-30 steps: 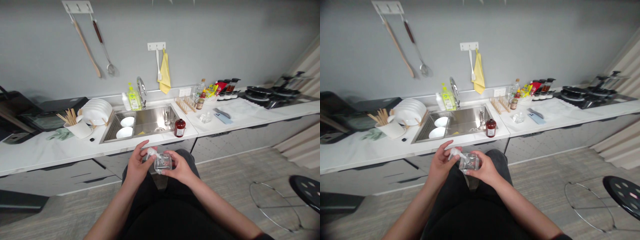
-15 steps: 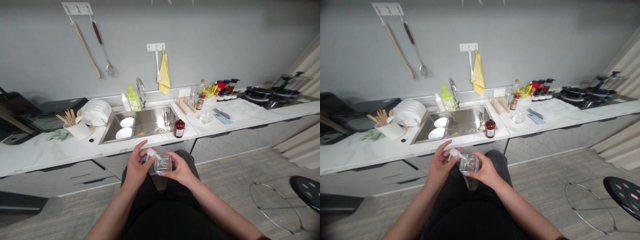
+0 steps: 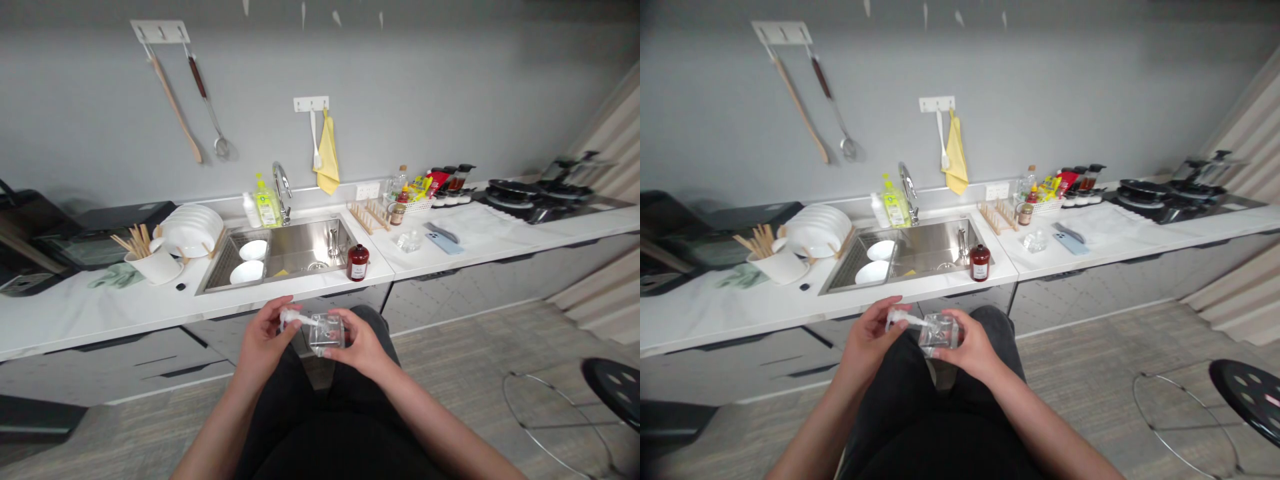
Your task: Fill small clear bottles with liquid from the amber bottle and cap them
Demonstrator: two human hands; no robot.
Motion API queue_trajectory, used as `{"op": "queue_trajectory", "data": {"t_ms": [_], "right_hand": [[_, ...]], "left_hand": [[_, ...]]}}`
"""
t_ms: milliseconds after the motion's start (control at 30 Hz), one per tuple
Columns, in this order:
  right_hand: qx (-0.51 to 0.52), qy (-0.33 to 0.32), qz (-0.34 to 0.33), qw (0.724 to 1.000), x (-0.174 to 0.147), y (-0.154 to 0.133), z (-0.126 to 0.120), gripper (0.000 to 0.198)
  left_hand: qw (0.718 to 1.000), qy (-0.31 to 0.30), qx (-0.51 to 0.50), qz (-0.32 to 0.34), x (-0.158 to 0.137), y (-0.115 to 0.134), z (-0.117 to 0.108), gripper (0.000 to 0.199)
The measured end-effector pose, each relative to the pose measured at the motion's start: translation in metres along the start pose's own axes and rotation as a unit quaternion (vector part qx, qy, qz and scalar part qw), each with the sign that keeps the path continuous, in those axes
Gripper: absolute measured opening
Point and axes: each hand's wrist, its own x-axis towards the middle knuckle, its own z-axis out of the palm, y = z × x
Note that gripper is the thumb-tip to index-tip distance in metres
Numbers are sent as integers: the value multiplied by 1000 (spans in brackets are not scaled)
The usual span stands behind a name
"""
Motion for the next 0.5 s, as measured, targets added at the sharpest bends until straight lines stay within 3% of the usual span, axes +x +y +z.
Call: {"op": "queue_trajectory", "data": {"t_ms": [200,333,500], "right_hand": [[6,9,8,1000,4,-4,0,85],[19,4,20,1000,7,-2,1,86],[37,-3,31,999,13,3,5,88]], "left_hand": [[988,9,141,61,4,2,-21,28],[998,18,52,0,5,-8,-37,32],[994,98,-13,-37,9,-30,-77,40]]}}
